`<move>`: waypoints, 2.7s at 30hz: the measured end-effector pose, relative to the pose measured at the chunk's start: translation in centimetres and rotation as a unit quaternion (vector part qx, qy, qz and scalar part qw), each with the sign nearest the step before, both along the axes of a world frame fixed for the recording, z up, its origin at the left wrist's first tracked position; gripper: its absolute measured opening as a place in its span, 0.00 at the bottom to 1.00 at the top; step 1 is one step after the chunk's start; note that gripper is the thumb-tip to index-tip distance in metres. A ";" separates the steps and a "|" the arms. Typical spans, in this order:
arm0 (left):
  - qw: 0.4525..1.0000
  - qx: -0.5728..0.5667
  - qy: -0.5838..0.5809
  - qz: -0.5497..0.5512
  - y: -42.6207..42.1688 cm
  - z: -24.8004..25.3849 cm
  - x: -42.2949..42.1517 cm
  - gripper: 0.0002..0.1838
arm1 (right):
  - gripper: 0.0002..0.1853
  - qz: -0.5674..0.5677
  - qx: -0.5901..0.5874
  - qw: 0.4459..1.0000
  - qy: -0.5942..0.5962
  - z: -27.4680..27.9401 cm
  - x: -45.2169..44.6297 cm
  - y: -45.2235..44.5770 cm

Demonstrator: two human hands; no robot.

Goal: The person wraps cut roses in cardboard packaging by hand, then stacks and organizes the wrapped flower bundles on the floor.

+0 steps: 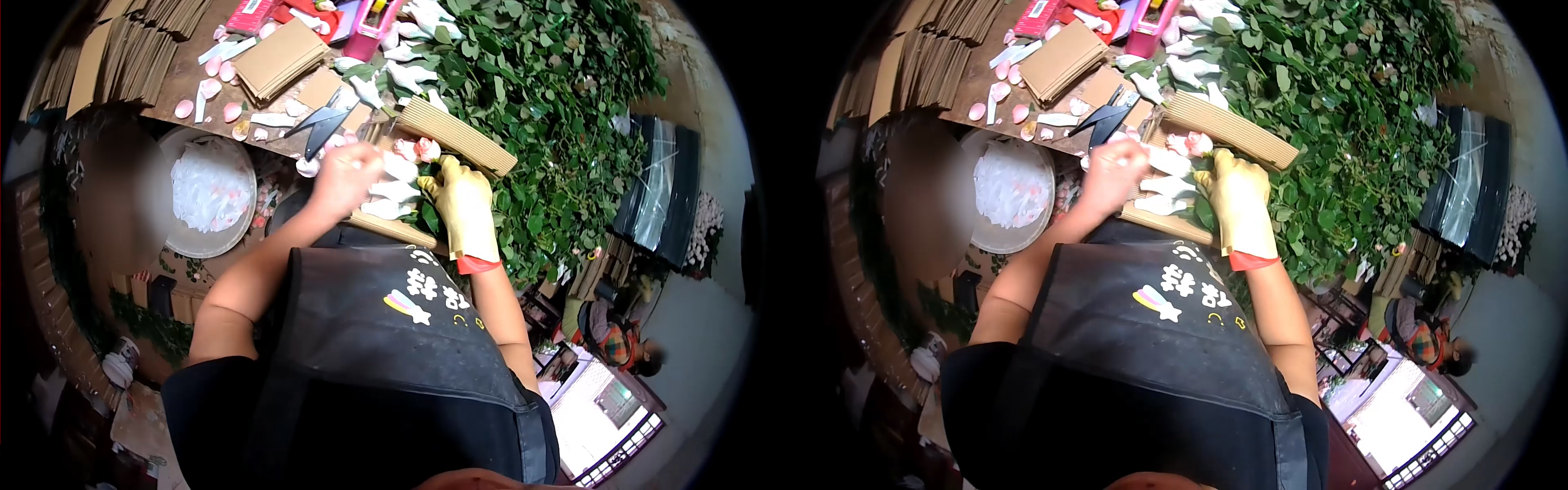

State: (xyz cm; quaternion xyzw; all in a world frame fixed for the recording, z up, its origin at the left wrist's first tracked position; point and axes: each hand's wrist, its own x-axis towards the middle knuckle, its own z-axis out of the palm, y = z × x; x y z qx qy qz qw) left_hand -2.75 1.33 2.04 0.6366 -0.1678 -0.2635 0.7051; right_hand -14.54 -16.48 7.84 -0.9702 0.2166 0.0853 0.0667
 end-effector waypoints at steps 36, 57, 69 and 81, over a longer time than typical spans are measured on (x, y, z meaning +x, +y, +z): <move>0.852 0.238 -0.196 -0.424 2.9 2.4 4.1 0.18 | 0.11 0.157 0.057 0.982 0.086 4.3 -1.3 3.0; 0.657 0.634 -0.364 -0.183 20.0 4.8 8.7 0.22 | 0.14 0.000 0.048 0.998 -0.026 9.8 0.2 2.1; 0.967 -0.045 -0.240 -0.072 0.3 10.7 -1.7 0.16 | 0.18 0.100 0.108 0.962 -0.232 9.4 -4.5 -0.8; 0.902 -0.191 -0.249 -0.298 -3.5 12.5 -2.7 0.20 | 0.20 0.051 0.068 0.941 -0.327 10.8 -10.2 1.1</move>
